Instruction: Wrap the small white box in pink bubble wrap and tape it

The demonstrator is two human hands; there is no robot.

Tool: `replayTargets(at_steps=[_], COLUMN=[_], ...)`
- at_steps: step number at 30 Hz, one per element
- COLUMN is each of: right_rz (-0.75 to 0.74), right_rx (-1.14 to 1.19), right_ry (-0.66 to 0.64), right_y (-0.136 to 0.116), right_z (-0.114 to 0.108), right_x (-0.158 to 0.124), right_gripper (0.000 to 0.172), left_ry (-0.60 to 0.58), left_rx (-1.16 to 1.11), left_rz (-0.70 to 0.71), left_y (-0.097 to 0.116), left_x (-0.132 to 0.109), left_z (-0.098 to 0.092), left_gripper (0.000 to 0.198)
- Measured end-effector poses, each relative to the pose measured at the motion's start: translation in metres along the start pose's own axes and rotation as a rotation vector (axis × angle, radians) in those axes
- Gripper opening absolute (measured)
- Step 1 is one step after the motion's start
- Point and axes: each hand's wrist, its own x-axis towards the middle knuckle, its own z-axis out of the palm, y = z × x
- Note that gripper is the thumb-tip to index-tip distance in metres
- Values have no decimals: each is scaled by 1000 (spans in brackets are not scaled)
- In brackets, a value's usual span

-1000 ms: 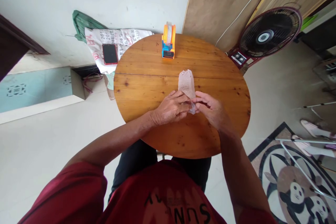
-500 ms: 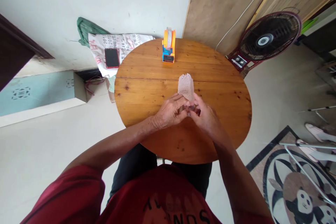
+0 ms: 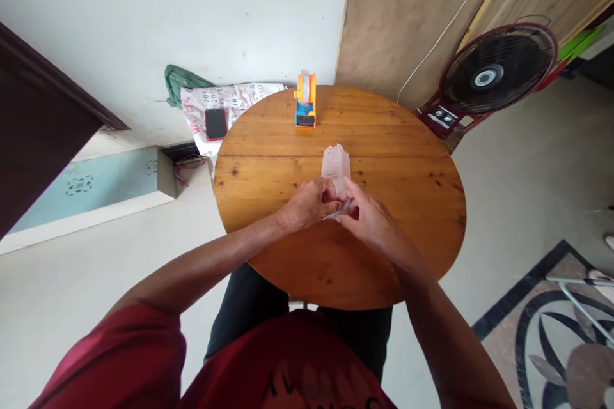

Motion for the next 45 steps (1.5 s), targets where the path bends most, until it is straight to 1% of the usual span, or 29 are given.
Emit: replayTargets(at_steps=[2, 3, 6, 7, 9, 12, 15, 18, 20, 22, 25, 29, 33, 36, 39, 42, 45], right_rz=[5, 9, -7, -22, -43, -82, -120, -123, -139, -156, -164, -195, -242, -281, -305, -313, -314], right_rx=[83, 113, 120, 108, 88, 92, 111, 97, 83, 76, 76, 72, 96, 125, 111, 58, 32], right_ry=[11, 39, 187, 225, 250, 220, 188, 168, 143, 114, 100, 85, 7, -30, -48, -51, -58], right_y=[5, 8, 20, 25, 31, 37, 41, 45, 48, 49, 50, 45, 41, 45, 52, 55, 54], right_z=[-6, -9, -21, -25, -29, -29, -23, -21, -22, -25, -29, -33, -35, -31, -25, -20, -17], right_x=[1, 3, 17, 24, 39, 59, 67, 65, 62, 60, 61, 61, 59, 58, 59, 59, 59], right_gripper=[67, 59, 26, 17, 11, 11, 10, 11, 13, 15, 15, 15, 16, 18, 19, 17, 18], left_ry=[13, 35, 124, 139, 138, 90, 37, 16, 6, -2, 13, 51, 65, 57, 82, 94, 70], left_rx=[40, 89, 306, 371, 454, 470, 415, 340, 299, 275, 275, 304, 299, 280, 304, 354, 377], left_rz=[3, 28, 168, 217, 301, 388, 418, 367, 323, 309, 331, 340, 320, 319, 332, 385, 444], left_y=[-1, -1, -1, -1, -2, -5, -9, -13, -14, -13, -12, -11, -13, -14, -13, -10, -8], left_x=[-1, -2, 1, 3, 8, 15, 19, 18, 16, 13, 11, 10, 9, 9, 7, 5, 4], left_z=[-1, -1, -4, -5, -8, -11, -12, -9, -6, -4, -4, -6, -5, -4, -4, -5, -7], left_gripper=[26, 26, 27, 28, 34, 39, 36, 35, 32, 29, 26, 31, 38, 37, 40, 45, 39])
